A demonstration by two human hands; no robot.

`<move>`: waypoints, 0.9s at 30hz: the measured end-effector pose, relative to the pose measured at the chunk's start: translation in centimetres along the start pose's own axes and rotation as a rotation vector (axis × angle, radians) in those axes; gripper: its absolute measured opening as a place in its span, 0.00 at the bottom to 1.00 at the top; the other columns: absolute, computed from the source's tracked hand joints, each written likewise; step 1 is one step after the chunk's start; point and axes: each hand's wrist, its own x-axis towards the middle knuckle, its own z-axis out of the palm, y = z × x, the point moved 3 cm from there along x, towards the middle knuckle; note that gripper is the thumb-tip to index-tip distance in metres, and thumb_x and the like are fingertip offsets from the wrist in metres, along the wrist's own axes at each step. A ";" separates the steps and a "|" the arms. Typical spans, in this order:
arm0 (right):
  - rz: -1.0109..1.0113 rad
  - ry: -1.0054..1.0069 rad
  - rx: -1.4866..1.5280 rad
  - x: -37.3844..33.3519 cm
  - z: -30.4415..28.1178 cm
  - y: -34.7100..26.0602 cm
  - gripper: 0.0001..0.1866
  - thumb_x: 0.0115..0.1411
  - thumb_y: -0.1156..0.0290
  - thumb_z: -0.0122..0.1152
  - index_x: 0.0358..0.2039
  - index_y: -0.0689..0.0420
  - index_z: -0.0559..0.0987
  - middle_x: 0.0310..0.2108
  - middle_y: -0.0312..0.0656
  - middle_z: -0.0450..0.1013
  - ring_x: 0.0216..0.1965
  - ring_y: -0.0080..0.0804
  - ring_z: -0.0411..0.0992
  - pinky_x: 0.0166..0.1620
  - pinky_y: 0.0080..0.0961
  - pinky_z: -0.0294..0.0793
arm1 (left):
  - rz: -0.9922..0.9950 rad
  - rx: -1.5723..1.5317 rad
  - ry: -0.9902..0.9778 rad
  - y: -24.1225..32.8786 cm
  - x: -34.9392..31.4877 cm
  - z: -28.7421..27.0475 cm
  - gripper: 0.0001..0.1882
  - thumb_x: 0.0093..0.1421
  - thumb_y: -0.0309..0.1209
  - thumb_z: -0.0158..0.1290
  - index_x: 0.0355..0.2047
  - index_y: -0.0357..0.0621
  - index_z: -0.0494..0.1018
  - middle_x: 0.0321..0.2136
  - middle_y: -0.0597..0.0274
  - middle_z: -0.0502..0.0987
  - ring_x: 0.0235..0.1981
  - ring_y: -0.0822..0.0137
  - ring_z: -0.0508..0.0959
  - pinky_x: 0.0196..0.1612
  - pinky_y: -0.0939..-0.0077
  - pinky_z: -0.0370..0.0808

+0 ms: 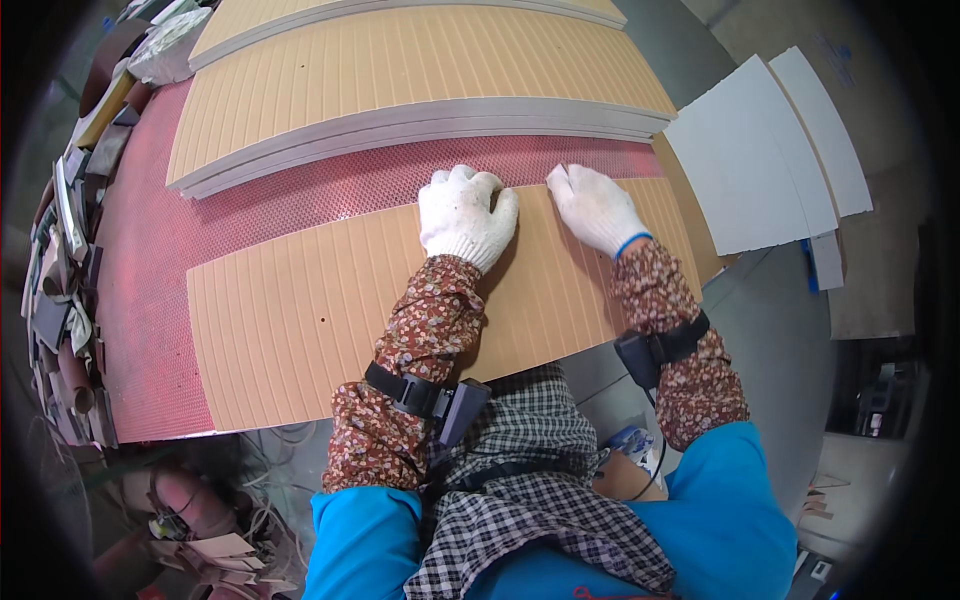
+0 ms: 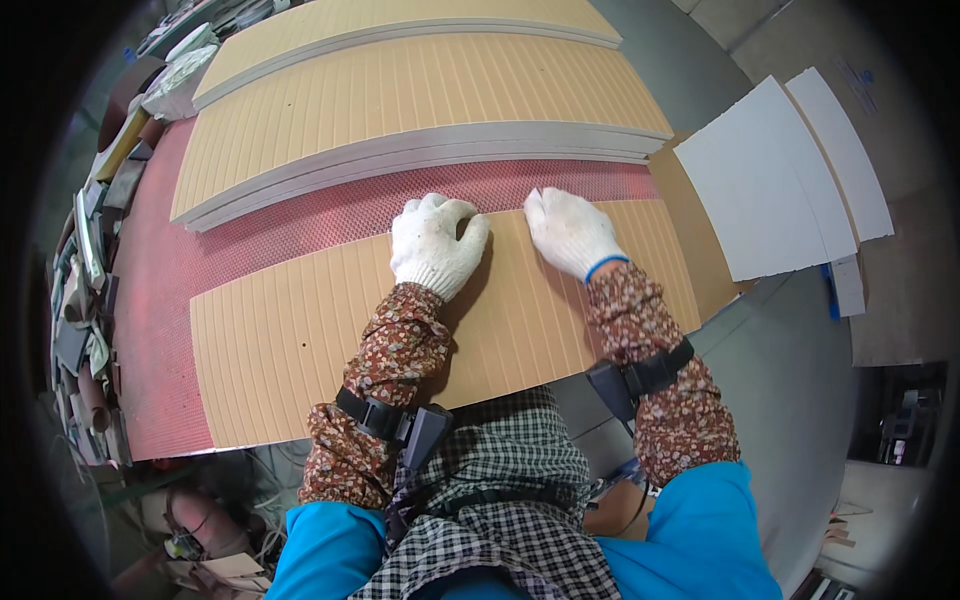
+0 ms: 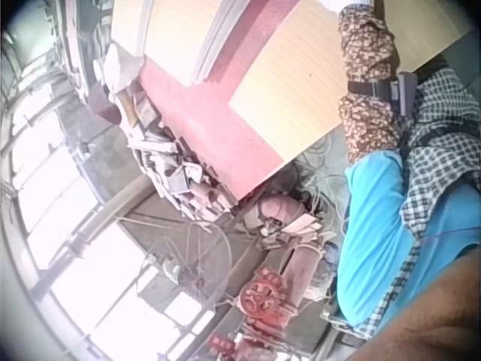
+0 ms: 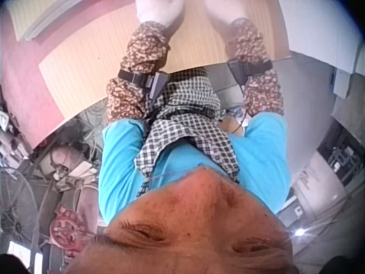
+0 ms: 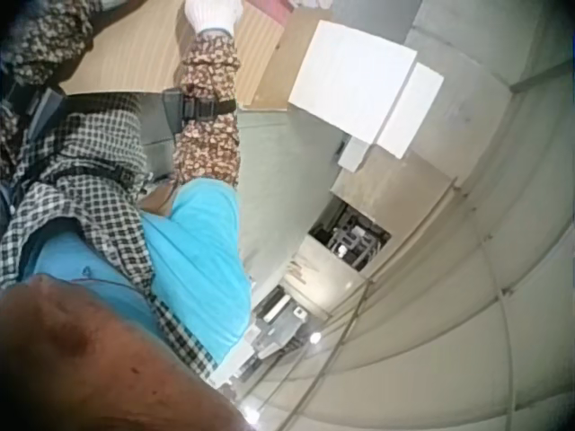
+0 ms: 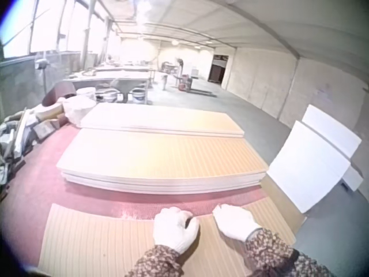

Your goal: Trimming the edges of wooden panels and stacking them in a manufacturing facility.

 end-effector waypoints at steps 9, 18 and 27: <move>-0.194 0.001 -0.164 3.4 0.7 0.3 0.17 0.74 0.65 0.41 0.43 0.63 0.77 0.42 0.57 0.77 0.44 0.55 0.80 0.45 0.52 0.81 | -0.008 0.000 -0.011 -0.1 0.0 -0.2 0.15 0.61 0.42 0.58 0.37 0.46 0.86 0.40 0.54 0.82 0.48 0.50 0.78 0.55 0.53 0.73; -0.009 0.011 -0.140 -9.7 0.0 -2.5 0.11 0.73 0.66 0.48 0.46 0.60 0.75 0.35 0.53 0.76 0.33 0.53 0.80 0.31 0.49 0.78 | -0.002 -0.007 -0.028 0.2 0.3 -0.3 0.15 0.61 0.43 0.58 0.38 0.47 0.86 0.41 0.54 0.82 0.49 0.51 0.78 0.56 0.55 0.74; 0.218 0.180 0.233 -22.6 2.1 -4.5 0.11 0.71 0.65 0.56 0.42 0.61 0.78 0.22 0.49 0.76 0.21 0.47 0.78 0.23 0.43 0.75 | -0.016 0.036 -0.053 -0.1 0.3 -0.3 0.16 0.63 0.44 0.57 0.40 0.48 0.86 0.42 0.55 0.82 0.50 0.52 0.77 0.57 0.55 0.74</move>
